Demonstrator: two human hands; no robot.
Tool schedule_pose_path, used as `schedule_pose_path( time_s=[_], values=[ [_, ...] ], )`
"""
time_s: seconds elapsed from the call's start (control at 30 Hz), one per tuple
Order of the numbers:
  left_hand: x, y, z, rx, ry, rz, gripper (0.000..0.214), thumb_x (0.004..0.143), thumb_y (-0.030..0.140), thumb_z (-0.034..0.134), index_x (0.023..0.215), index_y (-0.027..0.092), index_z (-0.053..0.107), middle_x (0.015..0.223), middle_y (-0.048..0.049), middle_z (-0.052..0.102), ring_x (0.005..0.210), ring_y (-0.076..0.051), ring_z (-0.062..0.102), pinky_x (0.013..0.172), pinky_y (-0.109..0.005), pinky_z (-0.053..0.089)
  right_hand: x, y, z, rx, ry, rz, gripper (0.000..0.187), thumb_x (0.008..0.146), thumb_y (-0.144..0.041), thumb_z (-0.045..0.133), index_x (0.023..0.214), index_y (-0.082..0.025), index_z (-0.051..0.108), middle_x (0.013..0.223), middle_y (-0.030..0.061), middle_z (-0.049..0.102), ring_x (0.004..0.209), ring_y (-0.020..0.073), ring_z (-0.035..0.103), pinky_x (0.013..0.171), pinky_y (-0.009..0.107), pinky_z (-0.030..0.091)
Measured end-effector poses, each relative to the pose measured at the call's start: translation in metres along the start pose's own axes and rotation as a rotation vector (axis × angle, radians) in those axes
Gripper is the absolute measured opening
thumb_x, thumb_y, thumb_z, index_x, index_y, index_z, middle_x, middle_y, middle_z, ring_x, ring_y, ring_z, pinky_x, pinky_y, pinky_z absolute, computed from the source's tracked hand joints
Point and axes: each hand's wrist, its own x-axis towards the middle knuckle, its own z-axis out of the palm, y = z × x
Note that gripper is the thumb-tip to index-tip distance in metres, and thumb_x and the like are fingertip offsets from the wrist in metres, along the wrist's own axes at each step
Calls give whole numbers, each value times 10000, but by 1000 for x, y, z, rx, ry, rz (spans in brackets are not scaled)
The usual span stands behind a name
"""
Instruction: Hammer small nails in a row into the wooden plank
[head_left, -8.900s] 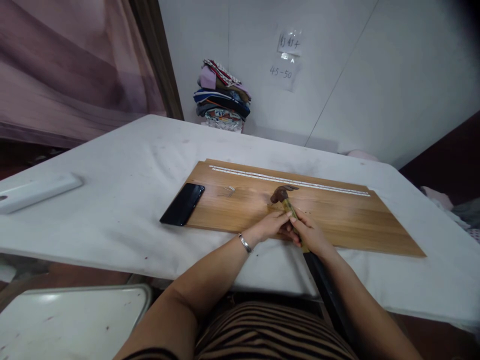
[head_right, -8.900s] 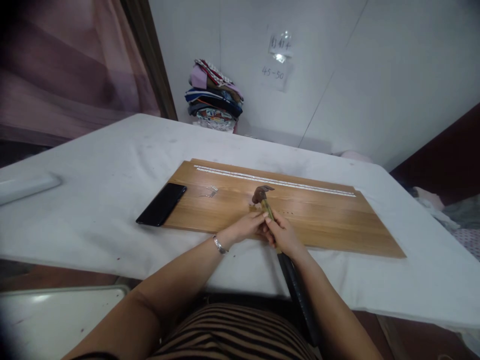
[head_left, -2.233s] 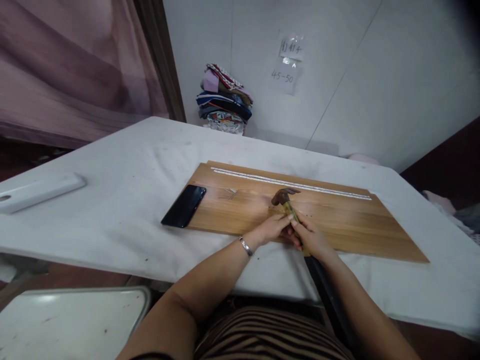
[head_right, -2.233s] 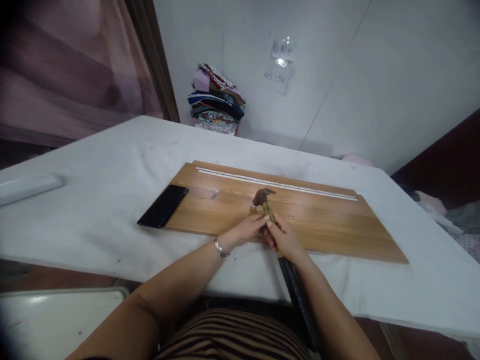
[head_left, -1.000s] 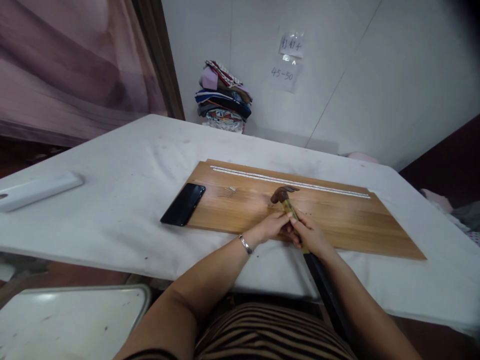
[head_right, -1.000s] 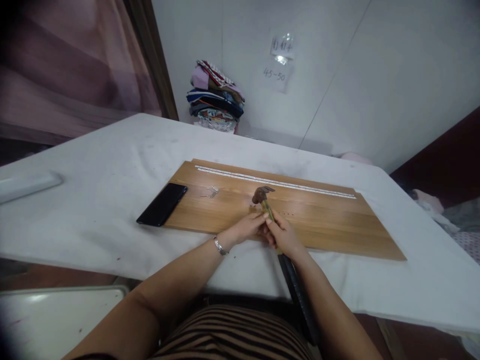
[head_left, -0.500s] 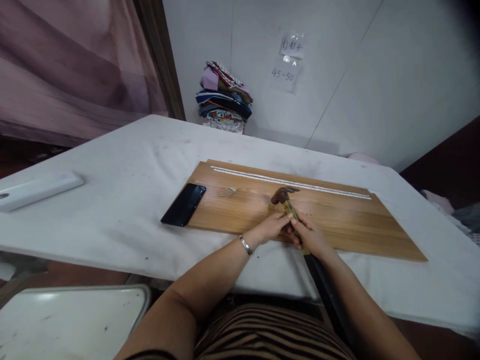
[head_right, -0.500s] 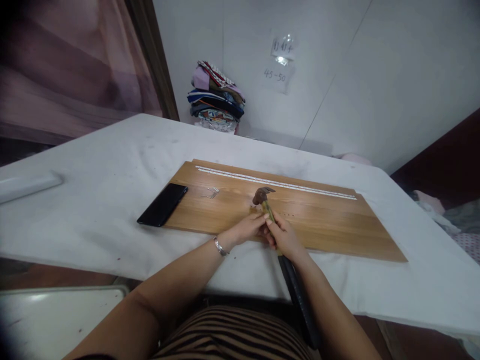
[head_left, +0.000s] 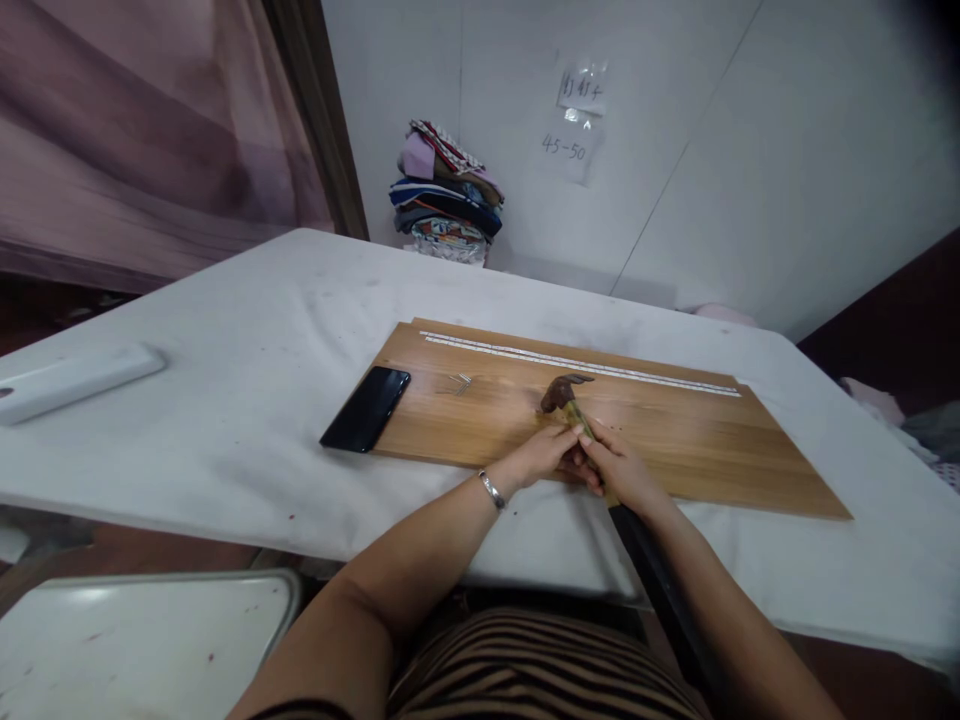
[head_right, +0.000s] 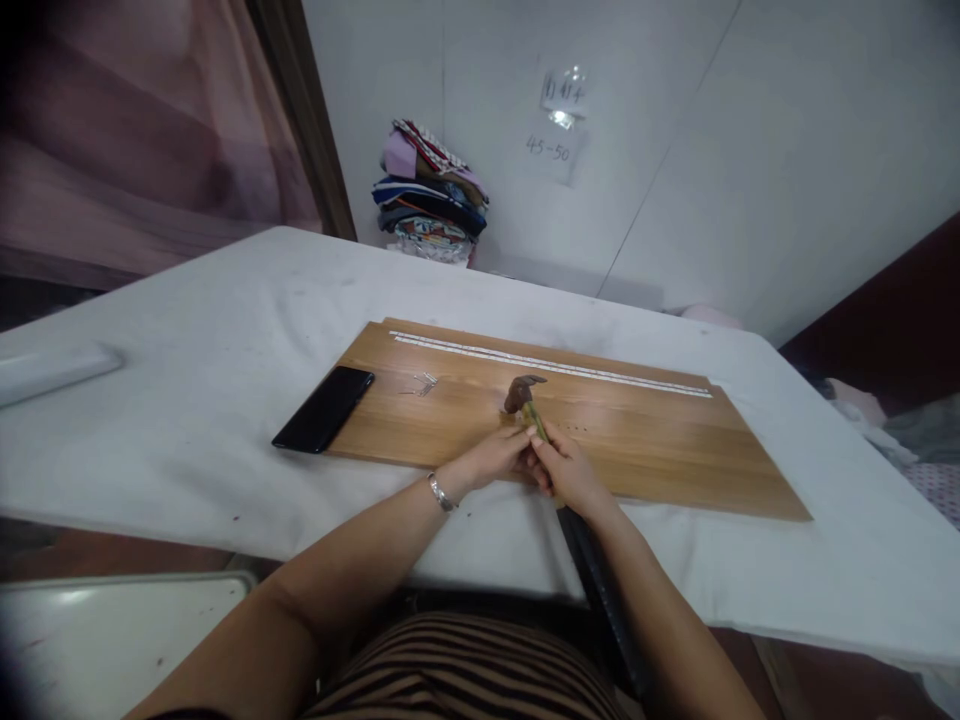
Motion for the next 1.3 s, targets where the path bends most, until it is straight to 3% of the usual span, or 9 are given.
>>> schedule_pose_path(
  time_s=[0.4,0.57,1.3],
  values=[
    [0,0,1,28,-9,2,546,693,663,622,797,142,499,629,31,505,583,-123,580,693,-333,487,-1,0,-1,27,-2,-11,337,835,-500,510,989,-200,496,623,-66,488,348,46,390,303,181,329],
    [0,0,0,24,12,-1,536,710,660,607,806,142,504,632,31,503,588,-121,578,699,-330,483,0,3,-1,22,-21,-4,305,831,-493,518,898,-196,497,637,-62,491,343,43,399,295,181,333],
    [-1,2,1,35,-28,8,568,669,684,628,789,146,490,617,34,504,568,-126,579,683,-334,483,-1,2,0,24,5,-18,327,833,-512,509,942,-204,488,626,-63,488,350,45,392,305,175,342]
  ],
)
